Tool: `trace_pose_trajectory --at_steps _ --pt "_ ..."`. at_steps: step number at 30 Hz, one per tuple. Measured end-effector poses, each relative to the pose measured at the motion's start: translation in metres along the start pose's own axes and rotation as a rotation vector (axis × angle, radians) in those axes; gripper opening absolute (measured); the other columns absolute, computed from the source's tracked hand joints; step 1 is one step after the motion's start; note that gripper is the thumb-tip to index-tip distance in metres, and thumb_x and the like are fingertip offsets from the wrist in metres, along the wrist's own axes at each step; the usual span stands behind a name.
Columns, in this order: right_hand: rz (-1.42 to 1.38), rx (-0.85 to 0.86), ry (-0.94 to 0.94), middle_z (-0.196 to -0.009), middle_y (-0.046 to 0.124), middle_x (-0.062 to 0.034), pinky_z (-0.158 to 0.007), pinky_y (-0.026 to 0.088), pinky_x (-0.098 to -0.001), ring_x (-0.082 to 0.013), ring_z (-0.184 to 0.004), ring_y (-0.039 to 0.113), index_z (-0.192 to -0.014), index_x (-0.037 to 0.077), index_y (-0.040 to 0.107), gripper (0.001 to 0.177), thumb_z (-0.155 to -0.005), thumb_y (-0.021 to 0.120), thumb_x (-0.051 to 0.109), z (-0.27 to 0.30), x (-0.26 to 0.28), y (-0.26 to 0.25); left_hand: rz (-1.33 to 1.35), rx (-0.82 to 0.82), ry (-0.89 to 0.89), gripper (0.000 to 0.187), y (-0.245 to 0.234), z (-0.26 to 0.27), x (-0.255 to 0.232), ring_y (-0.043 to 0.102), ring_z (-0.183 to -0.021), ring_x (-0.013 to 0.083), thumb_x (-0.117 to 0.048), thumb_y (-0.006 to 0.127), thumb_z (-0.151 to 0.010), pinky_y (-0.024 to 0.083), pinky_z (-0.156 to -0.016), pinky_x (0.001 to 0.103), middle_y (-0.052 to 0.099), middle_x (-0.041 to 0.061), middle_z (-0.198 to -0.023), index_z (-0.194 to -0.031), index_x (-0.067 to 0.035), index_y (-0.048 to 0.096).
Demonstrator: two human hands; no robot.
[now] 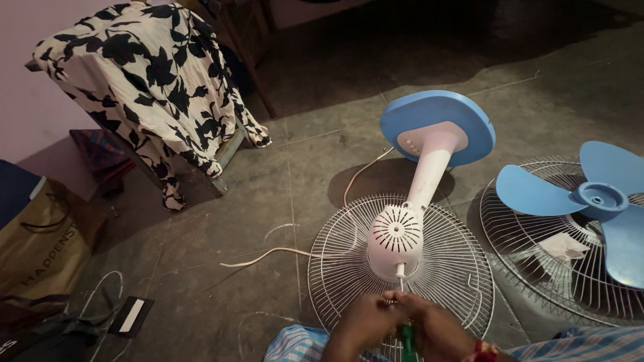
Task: The person disassembles a small electric fan by removing the front grille, fan blades, and motor housing. They use a screwdriver to loosen screws and separate components, placing them on the floor.
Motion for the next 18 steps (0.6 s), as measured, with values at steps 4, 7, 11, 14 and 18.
trace_pose_trajectory --at_steps 4,7,11,14,18 --pt "0.052 0.017 0.025 -0.086 0.064 -0.0101 -0.074 0.057 -0.0349 -0.0211 -0.078 0.066 -0.124 0.001 0.062 0.037 -0.101 0.053 0.028 0.003 0.002 -0.001 -0.263 -0.028 0.145 0.054 0.011 0.021 -0.007 0.075 -0.088 0.0151 -0.039 0.094 -0.068 0.058 -0.086 0.032 0.075 0.008 -0.093 -0.101 -0.004 0.069" --pt "0.111 0.009 -0.008 -0.087 0.064 -0.0129 -0.079 0.062 -0.041 -0.0256 -0.079 0.067 -0.124 -0.002 0.061 0.041 -0.102 0.054 0.032 0.007 0.008 0.006 -0.171 0.045 0.129 0.043 0.013 0.021 0.006 0.078 -0.085 0.013 -0.03 0.09 -0.073 0.059 -0.081 0.025 0.078 0.008 -0.088 -0.095 0.002 0.074" --pt "0.09 -0.047 -0.048 -0.098 0.073 -0.0121 -0.082 0.057 -0.036 -0.022 -0.088 0.07 -0.13 -0.003 0.065 0.044 -0.098 0.049 0.024 0.015 0.025 0.007 0.044 0.182 0.099 0.041 0.01 0.009 0.021 0.07 -0.071 0.0165 -0.034 0.079 -0.088 0.053 -0.059 0.025 0.077 0.012 -0.086 -0.104 0.004 0.076" --pt "0.196 -0.031 0.052 -0.102 0.073 -0.0088 -0.085 0.058 -0.037 -0.0202 -0.09 0.07 -0.132 0.005 0.064 0.042 -0.1 0.051 0.028 0.018 0.022 0.001 0.317 0.447 0.074 0.04 0.026 0.005 0.018 0.072 -0.074 0.0106 -0.034 0.066 -0.096 0.053 -0.06 0.021 0.081 0.005 -0.095 -0.116 0.001 0.071" --pt "0.279 -0.002 -0.045 -0.088 0.067 -0.0043 -0.077 0.056 -0.0332 -0.0161 -0.078 0.063 -0.114 0.005 0.068 0.026 -0.1 0.062 0.026 0.004 0.02 -0.004 0.164 0.219 0.003 0.047 0.029 0.006 0.03 0.071 -0.072 0.011 -0.045 0.067 -0.096 0.054 -0.064 0.025 0.075 0.006 -0.085 -0.115 -0.002 0.07"
Point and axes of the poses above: each hand's wrist, its own z-axis away from the middle knuckle, its own y-axis out of the palm, x = y × z, the point moved 10 cm from there along -z, towards the middle knuckle
